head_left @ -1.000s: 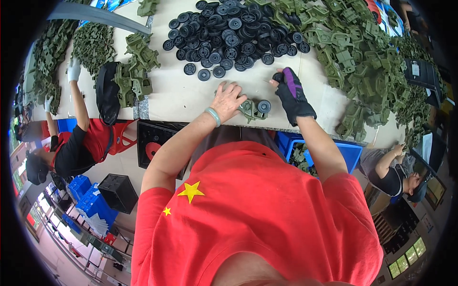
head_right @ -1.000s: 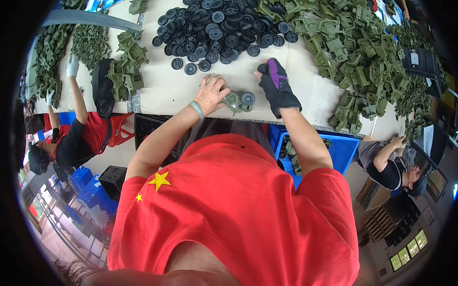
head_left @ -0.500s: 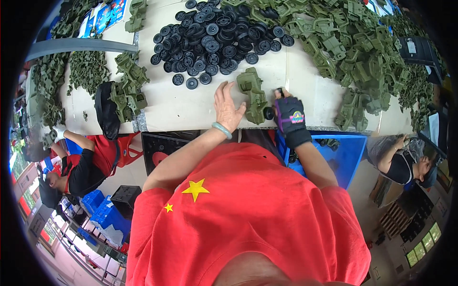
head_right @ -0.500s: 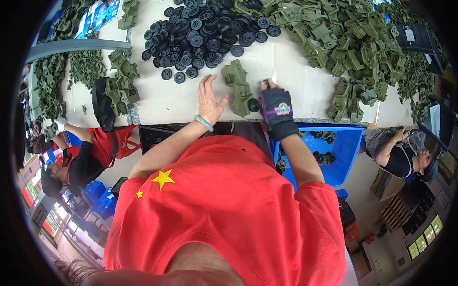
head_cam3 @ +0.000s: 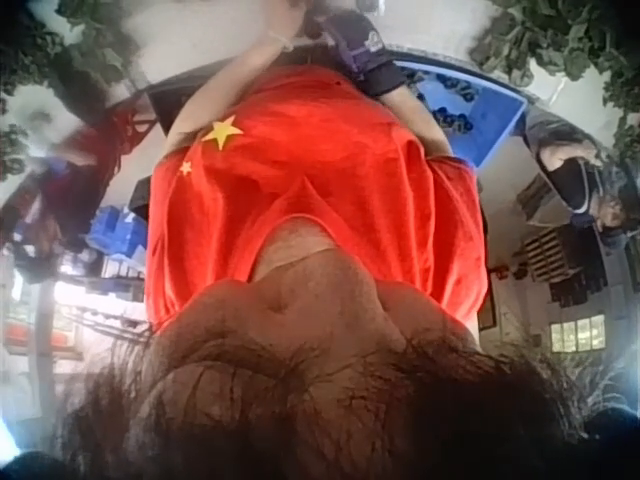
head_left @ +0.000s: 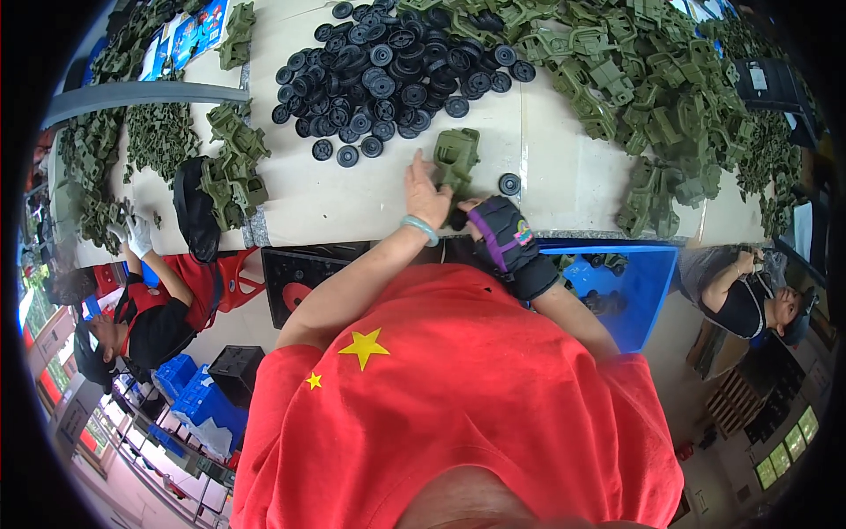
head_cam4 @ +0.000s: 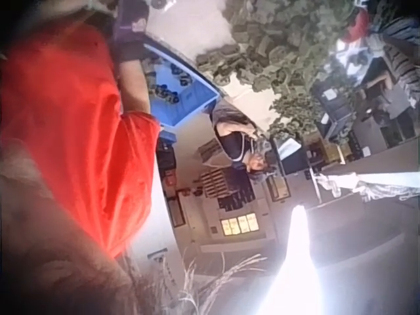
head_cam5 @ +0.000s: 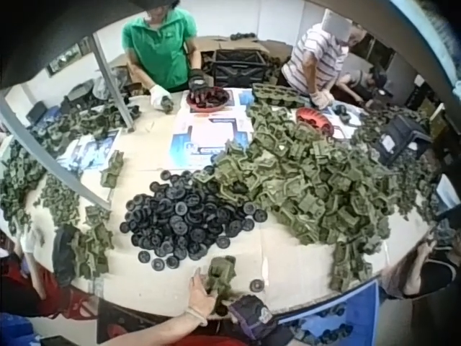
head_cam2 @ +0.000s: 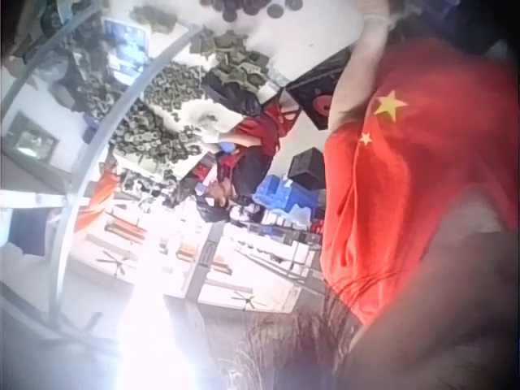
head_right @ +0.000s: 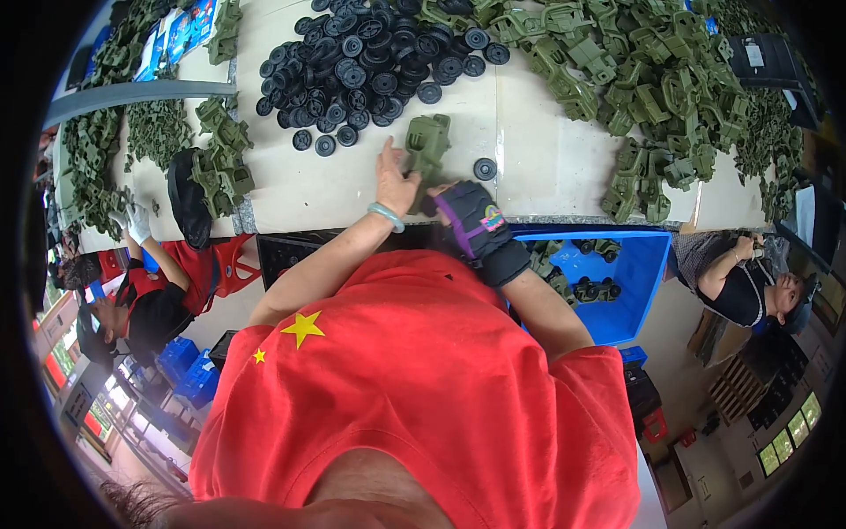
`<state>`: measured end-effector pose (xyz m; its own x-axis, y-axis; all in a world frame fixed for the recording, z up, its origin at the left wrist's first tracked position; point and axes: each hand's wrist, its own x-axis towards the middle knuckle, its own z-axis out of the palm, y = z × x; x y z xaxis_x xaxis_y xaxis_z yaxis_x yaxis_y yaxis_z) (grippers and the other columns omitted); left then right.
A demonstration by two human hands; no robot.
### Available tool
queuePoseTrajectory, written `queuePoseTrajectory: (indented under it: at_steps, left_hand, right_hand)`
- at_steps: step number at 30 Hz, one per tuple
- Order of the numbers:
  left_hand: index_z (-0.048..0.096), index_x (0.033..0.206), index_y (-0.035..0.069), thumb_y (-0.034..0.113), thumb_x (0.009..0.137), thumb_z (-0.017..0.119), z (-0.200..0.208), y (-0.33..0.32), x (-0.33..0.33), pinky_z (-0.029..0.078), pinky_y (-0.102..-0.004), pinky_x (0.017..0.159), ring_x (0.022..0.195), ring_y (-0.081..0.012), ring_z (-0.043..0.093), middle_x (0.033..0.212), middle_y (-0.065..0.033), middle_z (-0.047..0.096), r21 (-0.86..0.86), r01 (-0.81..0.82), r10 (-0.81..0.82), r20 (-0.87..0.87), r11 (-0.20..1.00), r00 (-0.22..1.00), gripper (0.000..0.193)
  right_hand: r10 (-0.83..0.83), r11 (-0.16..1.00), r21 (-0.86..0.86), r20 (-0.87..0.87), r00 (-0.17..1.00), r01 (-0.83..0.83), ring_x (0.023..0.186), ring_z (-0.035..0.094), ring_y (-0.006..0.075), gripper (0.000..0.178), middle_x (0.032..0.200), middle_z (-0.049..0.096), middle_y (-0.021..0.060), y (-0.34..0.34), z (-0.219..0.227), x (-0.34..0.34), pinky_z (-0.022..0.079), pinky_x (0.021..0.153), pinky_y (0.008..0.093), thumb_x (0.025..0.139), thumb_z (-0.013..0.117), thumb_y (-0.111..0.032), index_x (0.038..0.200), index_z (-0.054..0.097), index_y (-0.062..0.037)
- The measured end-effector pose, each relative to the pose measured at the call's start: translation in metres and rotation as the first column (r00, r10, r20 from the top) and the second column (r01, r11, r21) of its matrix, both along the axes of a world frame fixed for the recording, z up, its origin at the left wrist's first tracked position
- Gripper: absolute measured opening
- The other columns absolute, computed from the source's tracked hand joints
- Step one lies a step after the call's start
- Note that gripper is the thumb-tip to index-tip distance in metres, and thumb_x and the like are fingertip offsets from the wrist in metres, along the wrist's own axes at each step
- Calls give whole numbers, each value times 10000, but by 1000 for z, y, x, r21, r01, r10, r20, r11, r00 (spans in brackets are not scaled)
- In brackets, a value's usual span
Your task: The person assembles toy tank components by hand, sorting plastic parts, toy wheels, and toy tank chassis at a factory workbench.
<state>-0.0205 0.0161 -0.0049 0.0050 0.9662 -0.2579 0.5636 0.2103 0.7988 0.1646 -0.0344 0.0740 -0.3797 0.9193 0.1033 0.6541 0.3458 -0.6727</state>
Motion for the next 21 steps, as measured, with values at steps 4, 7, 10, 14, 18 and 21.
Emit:
queuePoseTrajectory:
  at_steps: [4,7,10,14,18,21]
  left_hand:
    - [385,1556,125,150,827,788,30,10,-25,392,-549,1107,1310,-380,488,1434,-171,508,102,91,-72,-177,991,982,834]
    - [412,1544,100,202,829,797,53,7,-16,399,-545,1103,1337,-370,498,1491,-167,489,177,216,-144,-348,960,927,818]
    - [340,1580,123,321,786,832,61,14,-12,368,-564,1102,1313,-355,537,1528,-161,463,70,289,-236,-411,955,880,955]
    - [231,1630,141,302,773,834,63,19,-18,407,-531,1006,1191,-317,621,1372,-140,602,-143,448,-456,-487,883,744,1060]
    - [128,1673,129,316,794,828,69,15,-20,412,-502,961,1130,-282,644,1226,-111,683,-295,525,-596,-515,798,617,1139]
    - [104,1675,98,299,786,818,65,17,-20,420,-503,958,1121,-302,649,1210,-135,688,-280,531,-594,-494,800,635,1158]
  right_hand:
    - [-128,991,22,-7,992,128,1000,645,398,373,1104,703,190,5,-12,7,510,872,512,833,655,-131,1198,686,-62]
    - [-366,929,44,258,894,368,985,628,406,288,1024,673,183,24,10,30,487,861,524,786,733,-160,1060,676,-90]
    - [-264,939,-96,413,872,330,1062,628,409,392,1093,685,201,34,4,50,500,908,511,810,757,-175,1175,668,-62]
    - [-103,960,-196,422,901,201,986,642,394,277,1010,676,172,35,1,53,508,837,502,784,758,-163,1040,669,-106]
    - [-45,967,-204,450,892,152,964,641,391,278,987,669,166,33,-1,51,515,827,500,778,764,-163,1034,673,-105]
    - [-261,931,-222,143,955,288,996,639,399,362,1044,680,179,35,16,38,518,874,501,795,767,-159,1138,685,-78]
